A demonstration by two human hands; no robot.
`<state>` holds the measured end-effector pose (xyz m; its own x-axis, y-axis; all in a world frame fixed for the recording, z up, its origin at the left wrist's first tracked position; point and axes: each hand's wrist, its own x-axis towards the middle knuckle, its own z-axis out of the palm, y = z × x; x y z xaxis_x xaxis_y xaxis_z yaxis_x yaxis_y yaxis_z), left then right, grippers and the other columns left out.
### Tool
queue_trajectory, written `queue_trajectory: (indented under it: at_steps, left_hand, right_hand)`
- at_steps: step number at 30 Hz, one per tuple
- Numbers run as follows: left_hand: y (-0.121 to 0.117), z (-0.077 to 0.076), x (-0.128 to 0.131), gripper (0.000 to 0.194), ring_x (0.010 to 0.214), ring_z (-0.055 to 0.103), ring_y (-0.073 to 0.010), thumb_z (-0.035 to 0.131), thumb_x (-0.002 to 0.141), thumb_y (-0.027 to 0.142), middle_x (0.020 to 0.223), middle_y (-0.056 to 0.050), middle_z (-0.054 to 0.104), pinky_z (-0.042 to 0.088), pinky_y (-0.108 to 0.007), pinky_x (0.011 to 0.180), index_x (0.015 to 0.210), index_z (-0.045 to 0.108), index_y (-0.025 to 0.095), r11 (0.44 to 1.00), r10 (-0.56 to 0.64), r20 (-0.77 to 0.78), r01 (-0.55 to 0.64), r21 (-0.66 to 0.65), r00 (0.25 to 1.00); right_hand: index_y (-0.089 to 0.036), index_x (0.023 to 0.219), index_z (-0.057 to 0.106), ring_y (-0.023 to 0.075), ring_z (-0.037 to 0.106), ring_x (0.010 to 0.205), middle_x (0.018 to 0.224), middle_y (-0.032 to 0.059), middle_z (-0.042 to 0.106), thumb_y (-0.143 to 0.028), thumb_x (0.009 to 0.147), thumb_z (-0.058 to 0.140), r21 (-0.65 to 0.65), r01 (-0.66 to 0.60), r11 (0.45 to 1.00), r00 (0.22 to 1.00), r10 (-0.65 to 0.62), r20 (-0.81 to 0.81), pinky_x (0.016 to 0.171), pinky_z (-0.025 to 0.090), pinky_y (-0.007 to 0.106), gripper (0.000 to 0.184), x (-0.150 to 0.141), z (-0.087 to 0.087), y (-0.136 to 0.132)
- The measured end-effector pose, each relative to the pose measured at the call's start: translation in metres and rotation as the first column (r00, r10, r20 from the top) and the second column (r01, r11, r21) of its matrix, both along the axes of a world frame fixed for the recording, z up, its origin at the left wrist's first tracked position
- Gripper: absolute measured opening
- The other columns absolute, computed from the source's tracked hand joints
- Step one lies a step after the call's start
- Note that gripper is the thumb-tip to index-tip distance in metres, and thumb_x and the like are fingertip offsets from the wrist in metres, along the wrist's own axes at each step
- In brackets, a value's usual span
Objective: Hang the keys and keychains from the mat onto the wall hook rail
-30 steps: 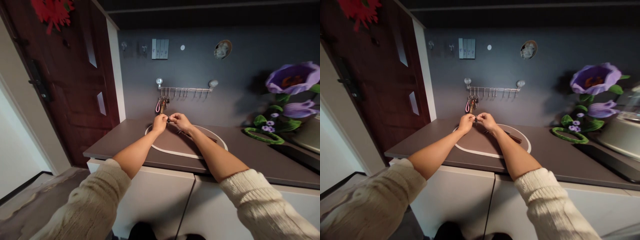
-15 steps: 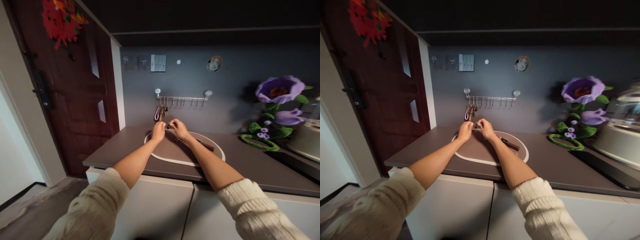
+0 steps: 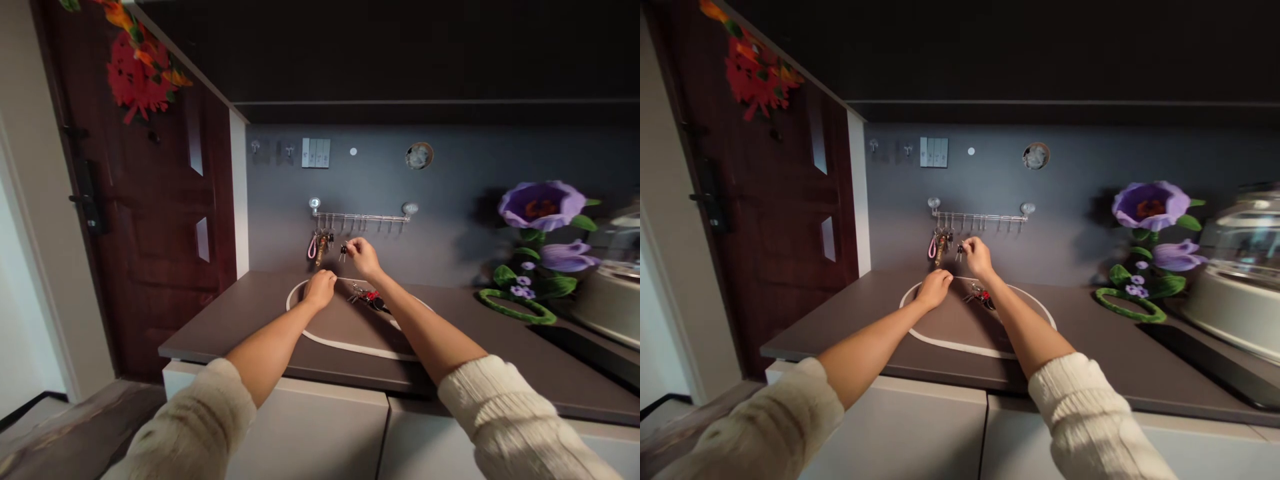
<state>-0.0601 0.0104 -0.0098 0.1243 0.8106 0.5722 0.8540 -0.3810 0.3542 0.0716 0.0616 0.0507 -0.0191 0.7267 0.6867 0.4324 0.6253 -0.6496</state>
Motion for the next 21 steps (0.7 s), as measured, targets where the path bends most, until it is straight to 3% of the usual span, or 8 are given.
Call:
queue_trajectory:
  at_steps: [7, 10, 17, 21]
  left_hand:
    - [-0.001, -0.001, 0.003, 0.032, 0.089, 0.057, -0.0166, 0.031, 0.088, 0.025, 0.094, -0.008, 0.061, 0.041, -0.027, 0.079, 0.088, 0.062, 0.018, 1.000, 0.014, -0.125, -0.017, -0.021, 0.992]
    - [0.000, -0.002, 0.004, 0.033, 0.088, 0.057, -0.0173, 0.030, 0.088, 0.024, 0.094, -0.009, 0.061, 0.041, -0.028, 0.078, 0.087, 0.062, 0.018, 0.999, 0.030, -0.157, -0.033, -0.019, 0.987]
    - [0.003, -0.004, 0.004, 0.033, 0.089, 0.058, -0.0176, 0.030, 0.087, 0.023, 0.094, -0.009, 0.062, 0.042, -0.028, 0.079, 0.088, 0.062, 0.018, 0.999, 0.044, -0.193, -0.048, -0.014, 0.980]
    - [0.004, -0.004, 0.004, 0.033, 0.091, 0.057, -0.0171, 0.030, 0.087, 0.022, 0.096, -0.009, 0.062, 0.041, -0.028, 0.081, 0.089, 0.063, 0.018, 0.998, 0.047, -0.186, -0.053, -0.029, 0.982]
  right_hand:
    - [-0.015, 0.073, 0.056, 0.0115, 0.056, 0.065, 0.072, 0.0038, 0.061, -0.023, 0.072, 0.045, -0.101, 0.094, 0.990, 0.983, -0.109, -0.150, 0.066, 0.045, 0.025, 0.013, -0.001, 0.032, 0.027]
    - [-0.014, 0.072, 0.058, 0.0109, 0.055, 0.060, 0.070, 0.0046, 0.062, -0.020, 0.072, 0.046, -0.150, 0.078, 0.986, 0.974, -0.107, -0.198, 0.062, 0.046, 0.024, 0.014, -0.006, 0.040, 0.032]
    - [-0.010, 0.077, 0.061, 0.0120, 0.058, 0.057, 0.073, 0.0092, 0.063, -0.013, 0.072, 0.047, -0.270, -0.001, 0.963, 0.922, -0.104, -0.372, 0.052, 0.049, 0.024, 0.015, -0.023, 0.047, 0.037]
    - [-0.009, 0.080, 0.063, 0.0159, 0.062, 0.060, 0.075, 0.0129, 0.065, -0.014, 0.073, 0.047, -0.297, 0.095, 0.950, 0.918, -0.199, -0.343, 0.051, 0.050, 0.026, 0.018, -0.025, 0.044, 0.045]
